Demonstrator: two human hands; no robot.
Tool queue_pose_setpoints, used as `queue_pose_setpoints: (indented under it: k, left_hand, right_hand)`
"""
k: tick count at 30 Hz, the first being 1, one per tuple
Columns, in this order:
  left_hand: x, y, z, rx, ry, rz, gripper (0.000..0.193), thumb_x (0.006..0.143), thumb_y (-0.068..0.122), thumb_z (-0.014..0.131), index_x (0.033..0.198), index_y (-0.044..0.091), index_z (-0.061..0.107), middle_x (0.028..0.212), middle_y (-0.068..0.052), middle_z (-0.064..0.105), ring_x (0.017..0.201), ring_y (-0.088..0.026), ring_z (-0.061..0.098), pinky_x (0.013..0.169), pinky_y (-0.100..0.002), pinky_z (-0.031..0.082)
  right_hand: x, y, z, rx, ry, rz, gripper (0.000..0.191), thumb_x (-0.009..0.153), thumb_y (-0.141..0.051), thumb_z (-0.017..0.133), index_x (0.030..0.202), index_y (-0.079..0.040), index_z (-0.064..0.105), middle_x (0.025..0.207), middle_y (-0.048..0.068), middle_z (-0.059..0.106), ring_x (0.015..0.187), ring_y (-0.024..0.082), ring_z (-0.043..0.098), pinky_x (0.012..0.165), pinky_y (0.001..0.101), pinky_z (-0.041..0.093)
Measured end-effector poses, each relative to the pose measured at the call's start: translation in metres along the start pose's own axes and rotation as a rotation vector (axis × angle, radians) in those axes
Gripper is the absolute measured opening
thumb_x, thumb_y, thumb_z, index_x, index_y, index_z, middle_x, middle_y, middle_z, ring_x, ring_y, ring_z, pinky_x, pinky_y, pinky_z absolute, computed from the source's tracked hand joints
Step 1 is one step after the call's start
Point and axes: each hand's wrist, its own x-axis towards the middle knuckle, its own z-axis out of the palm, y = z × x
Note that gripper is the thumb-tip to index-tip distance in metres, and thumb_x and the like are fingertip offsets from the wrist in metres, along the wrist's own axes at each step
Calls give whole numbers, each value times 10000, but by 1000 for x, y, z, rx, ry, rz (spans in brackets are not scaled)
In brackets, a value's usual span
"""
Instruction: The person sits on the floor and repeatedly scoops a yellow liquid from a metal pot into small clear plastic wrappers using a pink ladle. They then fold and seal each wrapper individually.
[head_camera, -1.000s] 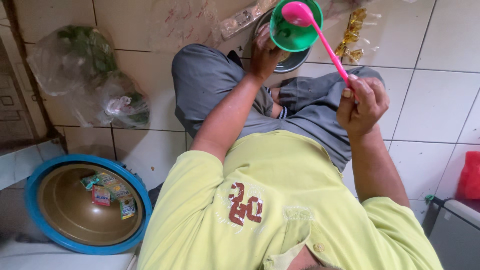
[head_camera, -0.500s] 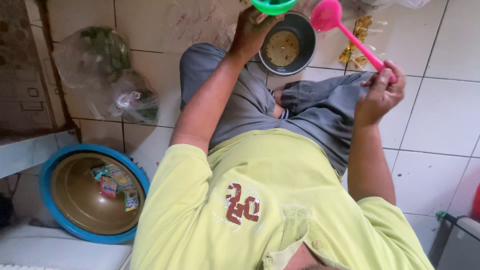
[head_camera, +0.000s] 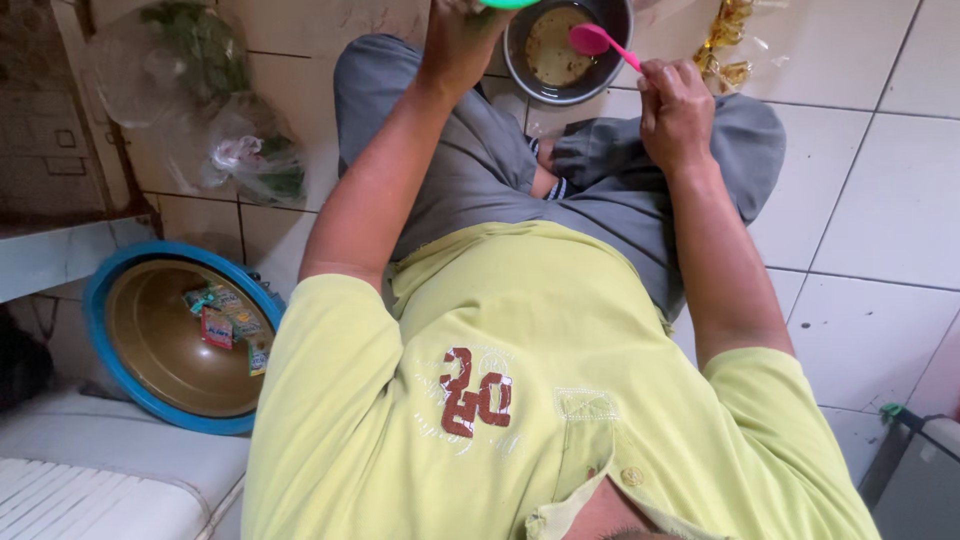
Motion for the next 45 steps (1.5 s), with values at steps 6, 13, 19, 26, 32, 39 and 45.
queue_pose_setpoints:
  k: [6, 13, 19, 26, 32, 39, 45]
  left_hand:
    - [-41, 2, 29, -182, 74, -131, 173, 989, 143, 750, 1081, -2, 735, 971, -44, 770, 892, -116, 691, 799, -322, 552]
    - [-53, -9, 34, -110, 59, -176, 169, 1001, 163, 734, 1060, 6, 758, 909, -29, 778, 852, -86, 686, 780, -300, 553]
    - [-46, -16, 42, -242, 100, -171, 175, 973, 140, 743, 1093, 15, 722, 1011, -64, 776, 934, -129, 707, 842, -327, 564]
    - [-41, -30, 52, 38, 217, -116, 200, 926, 127, 789, 1102, 56, 727, 1056, -99, 777, 1008, -252, 741, 887, -377, 575]
    - [-39, -20, 59, 307, 268, 26, 262, 863, 133, 773, 1114, 83, 720, 1161, -114, 727, 1195, -345, 640, 1036, -435, 510]
    - [-34, -17, 67, 391, 254, 59, 258, 895, 241, 751, 1114, 105, 742, 1193, -96, 725, 1226, -345, 629, 1077, -453, 477]
    - [-36, -15, 75, 239, 111, 148, 249, 862, 218, 779, 1078, 99, 737, 1210, -137, 717, 1251, -371, 602, 1084, -454, 466]
  right_hand:
    - [14, 22, 18, 63, -52, 18, 95, 1078, -41, 687, 1172, -33, 699, 1031, 168, 682, 912, 345, 657, 800, 437, 536]
    - [-3, 44, 31, 344, -106, 469, 156, 1097, -141, 622, 1156, -14, 693, 927, 86, 680, 667, 157, 660, 587, 307, 555]
    - [-16, 61, 18, 795, 37, 801, 189, 1118, -179, 587, 1123, -11, 673, 800, 26, 585, 622, 78, 554, 574, 259, 543]
    - [-39, 47, -22, 914, 247, 716, 182, 1155, -147, 558, 1228, 5, 627, 853, 36, 573, 661, 93, 523, 623, 270, 526]
    - [-27, 28, -72, 894, 495, 593, 203, 1184, -123, 550, 1249, 59, 614, 848, 62, 566, 630, 121, 539, 546, 275, 522]
    - [-4, -11, -115, 1006, 585, 488, 214, 1214, -127, 532, 1281, 68, 589, 798, 95, 563, 608, 139, 529, 562, 294, 512]
    - [-3, -43, -86, 870, 515, 398, 190, 1195, -102, 554, 1251, 66, 621, 809, 82, 563, 621, 126, 533, 574, 282, 519]
